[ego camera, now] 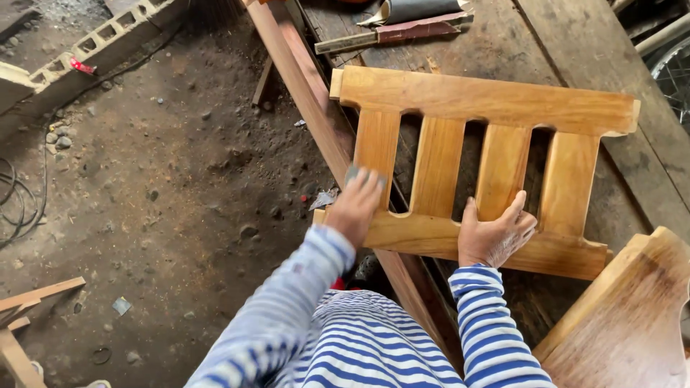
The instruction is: The person smooths a wooden chair backrest using a sanding block and then switches to a sanding sheet to finish the surface. The person works on the edges and flat surfaces of the wooden piece on a workbench.
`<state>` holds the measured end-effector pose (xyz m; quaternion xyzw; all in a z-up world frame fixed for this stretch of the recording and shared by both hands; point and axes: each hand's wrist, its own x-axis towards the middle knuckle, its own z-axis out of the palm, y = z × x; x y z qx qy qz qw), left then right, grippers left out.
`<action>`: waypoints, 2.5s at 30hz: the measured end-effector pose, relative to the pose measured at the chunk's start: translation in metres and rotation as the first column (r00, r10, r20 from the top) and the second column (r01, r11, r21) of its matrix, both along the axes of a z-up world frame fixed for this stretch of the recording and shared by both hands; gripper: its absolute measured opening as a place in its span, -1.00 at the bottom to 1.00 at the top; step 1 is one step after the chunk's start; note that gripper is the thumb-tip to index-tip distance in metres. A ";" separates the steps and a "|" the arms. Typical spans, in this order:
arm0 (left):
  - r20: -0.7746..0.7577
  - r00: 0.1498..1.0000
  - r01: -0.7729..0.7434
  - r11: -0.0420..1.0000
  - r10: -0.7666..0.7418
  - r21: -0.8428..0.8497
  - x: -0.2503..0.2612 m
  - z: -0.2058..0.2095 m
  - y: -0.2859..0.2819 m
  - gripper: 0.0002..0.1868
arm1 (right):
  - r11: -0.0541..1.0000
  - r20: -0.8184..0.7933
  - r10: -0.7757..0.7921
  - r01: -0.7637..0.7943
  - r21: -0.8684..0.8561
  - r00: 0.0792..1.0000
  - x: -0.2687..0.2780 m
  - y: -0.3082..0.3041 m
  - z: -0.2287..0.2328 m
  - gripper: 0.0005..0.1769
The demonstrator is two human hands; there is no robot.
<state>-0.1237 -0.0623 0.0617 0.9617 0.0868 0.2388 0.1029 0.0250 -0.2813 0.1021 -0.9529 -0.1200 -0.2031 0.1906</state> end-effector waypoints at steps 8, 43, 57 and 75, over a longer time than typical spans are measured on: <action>0.072 0.997 0.028 0.999 -0.025 -0.037 0.052 -0.028 0.019 -0.67 | 1.000 -0.018 0.003 -0.003 -0.004 1.000 0.000 -0.002 -0.002 0.06; -0.212 0.920 0.016 -0.572 0.330 -0.820 -0.040 0.042 -0.026 -0.77 | 0.362 -0.543 0.712 0.429 0.827 0.445 -0.126 0.091 0.083 -0.76; -0.243 0.951 -0.151 -0.400 0.190 -0.904 -0.060 0.046 0.043 -0.64 | 0.866 0.097 0.440 -0.451 0.216 0.893 -0.070 0.113 0.079 -0.83; -0.371 0.891 -0.373 0.046 -0.262 -0.927 -0.097 0.013 0.058 -0.46 | 0.807 0.187 0.564 -0.585 0.082 0.804 -0.063 0.169 -0.018 -0.92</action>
